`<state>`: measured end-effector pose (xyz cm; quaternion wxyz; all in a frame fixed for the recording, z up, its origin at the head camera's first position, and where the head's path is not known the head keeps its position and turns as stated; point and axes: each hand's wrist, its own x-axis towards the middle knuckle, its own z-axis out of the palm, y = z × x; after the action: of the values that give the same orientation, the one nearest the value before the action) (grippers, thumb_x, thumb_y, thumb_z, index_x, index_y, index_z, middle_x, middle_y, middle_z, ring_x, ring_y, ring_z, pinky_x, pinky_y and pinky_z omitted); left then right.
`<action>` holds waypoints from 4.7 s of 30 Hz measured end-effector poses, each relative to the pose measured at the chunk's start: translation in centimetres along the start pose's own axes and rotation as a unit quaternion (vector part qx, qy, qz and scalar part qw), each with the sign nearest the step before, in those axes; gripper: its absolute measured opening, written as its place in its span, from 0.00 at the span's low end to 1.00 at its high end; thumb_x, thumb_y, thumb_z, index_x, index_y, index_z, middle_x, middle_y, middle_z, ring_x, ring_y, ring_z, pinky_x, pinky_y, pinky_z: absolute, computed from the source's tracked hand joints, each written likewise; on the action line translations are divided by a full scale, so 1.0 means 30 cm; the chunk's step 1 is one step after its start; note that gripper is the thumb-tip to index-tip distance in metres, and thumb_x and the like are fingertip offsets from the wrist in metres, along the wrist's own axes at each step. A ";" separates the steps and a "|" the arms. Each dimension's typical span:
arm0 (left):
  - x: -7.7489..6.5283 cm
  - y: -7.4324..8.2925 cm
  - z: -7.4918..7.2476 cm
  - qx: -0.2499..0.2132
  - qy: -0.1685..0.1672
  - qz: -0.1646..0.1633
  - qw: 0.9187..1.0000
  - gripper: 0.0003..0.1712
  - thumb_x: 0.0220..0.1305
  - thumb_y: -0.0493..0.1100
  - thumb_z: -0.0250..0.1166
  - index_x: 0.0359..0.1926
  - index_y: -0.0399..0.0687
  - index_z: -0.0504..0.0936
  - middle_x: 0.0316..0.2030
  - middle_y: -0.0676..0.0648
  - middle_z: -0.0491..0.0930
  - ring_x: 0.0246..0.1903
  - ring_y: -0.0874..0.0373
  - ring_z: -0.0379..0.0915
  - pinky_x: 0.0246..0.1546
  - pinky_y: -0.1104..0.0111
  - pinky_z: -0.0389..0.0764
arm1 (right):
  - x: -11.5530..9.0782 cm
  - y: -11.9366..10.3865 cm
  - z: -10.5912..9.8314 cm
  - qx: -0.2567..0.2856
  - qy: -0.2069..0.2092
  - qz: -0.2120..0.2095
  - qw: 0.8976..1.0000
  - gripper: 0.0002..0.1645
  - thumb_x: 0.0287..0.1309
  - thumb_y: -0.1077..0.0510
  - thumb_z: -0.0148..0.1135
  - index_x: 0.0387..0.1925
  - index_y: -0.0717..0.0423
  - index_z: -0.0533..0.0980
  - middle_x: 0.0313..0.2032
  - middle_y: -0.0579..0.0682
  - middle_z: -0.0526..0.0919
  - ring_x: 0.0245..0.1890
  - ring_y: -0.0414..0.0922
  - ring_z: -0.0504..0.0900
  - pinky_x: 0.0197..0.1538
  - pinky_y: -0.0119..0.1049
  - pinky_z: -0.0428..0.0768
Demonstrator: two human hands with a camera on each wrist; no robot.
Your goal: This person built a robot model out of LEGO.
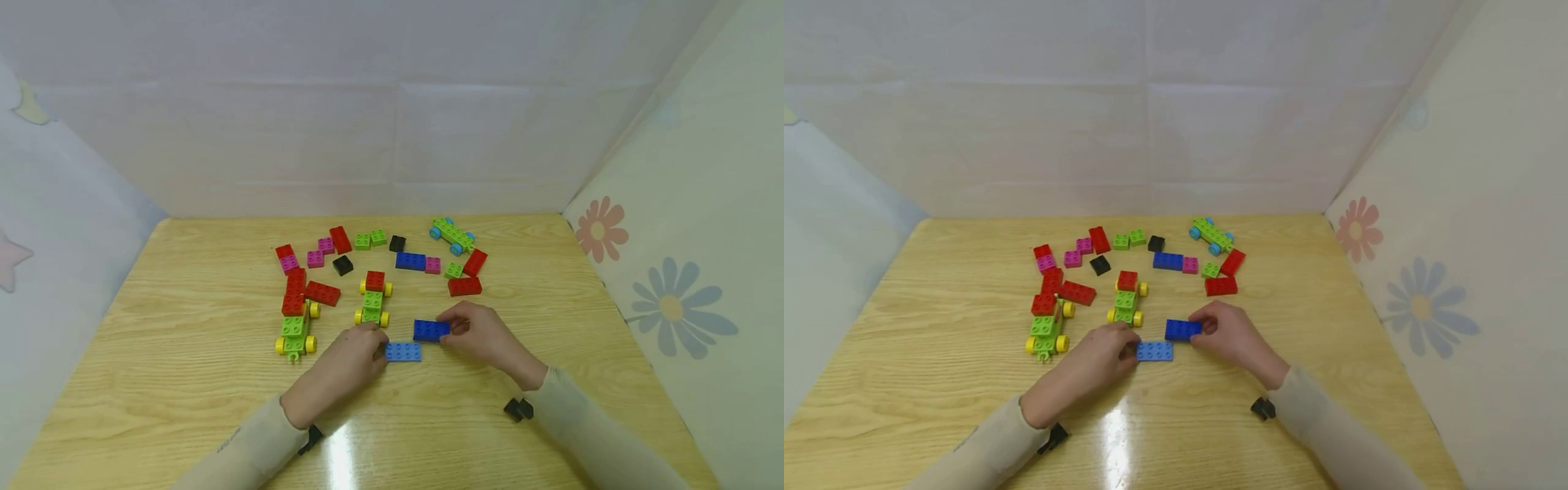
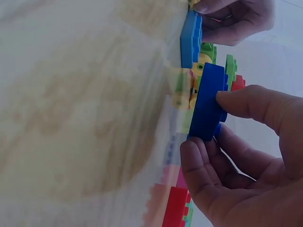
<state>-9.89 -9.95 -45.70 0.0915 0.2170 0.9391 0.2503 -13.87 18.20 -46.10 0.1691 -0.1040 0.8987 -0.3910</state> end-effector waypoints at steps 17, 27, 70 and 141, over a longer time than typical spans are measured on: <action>-0.003 0.000 0.001 -0.010 -0.003 -0.004 1.000 0.05 0.70 0.32 0.73 0.45 0.36 0.91 0.43 0.42 0.88 0.42 0.51 0.83 0.49 0.52 0.89 | -0.012 0.003 0.038 0.019 -0.049 -0.055 0.997 0.19 0.65 0.61 0.80 0.57 0.54 0.89 0.55 0.51 0.90 0.52 0.45 0.88 0.63 0.50 0.90; 0.001 -0.007 0.006 -0.002 0.006 0.002 1.000 0.04 0.69 0.33 0.74 0.43 0.37 0.91 0.39 0.44 0.86 0.37 0.54 0.78 0.45 0.55 0.87 | -0.014 0.001 0.041 -0.021 -0.048 -0.066 0.996 0.18 0.66 0.61 0.80 0.56 0.49 0.89 0.54 0.45 0.89 0.50 0.41 0.87 0.61 0.44 0.90; -0.002 -0.003 0.004 0.000 -0.005 -0.001 1.000 0.06 0.71 0.33 0.74 0.46 0.36 0.91 0.45 0.41 0.89 0.44 0.51 0.84 0.52 0.53 0.90 | 0.030 0.038 -0.009 -0.072 -0.009 -0.054 0.996 0.19 0.69 0.58 0.77 0.60 0.54 0.89 0.57 0.52 0.89 0.52 0.46 0.88 0.62 0.50 0.89; 0.000 0.001 0.004 0.007 -0.006 -0.005 1.000 0.07 0.72 0.34 0.72 0.47 0.36 0.92 0.47 0.41 0.89 0.47 0.49 0.86 0.54 0.52 0.91 | 0.095 0.057 -0.166 -0.023 0.037 -0.003 0.999 0.23 0.72 0.53 0.76 0.65 0.52 0.86 0.63 0.54 0.87 0.60 0.55 0.87 0.68 0.57 0.87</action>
<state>-9.86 -9.88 -45.78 0.0964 0.2147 0.9413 0.2419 -18.50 21.78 -44.83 0.1323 -0.0959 0.9127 -0.3746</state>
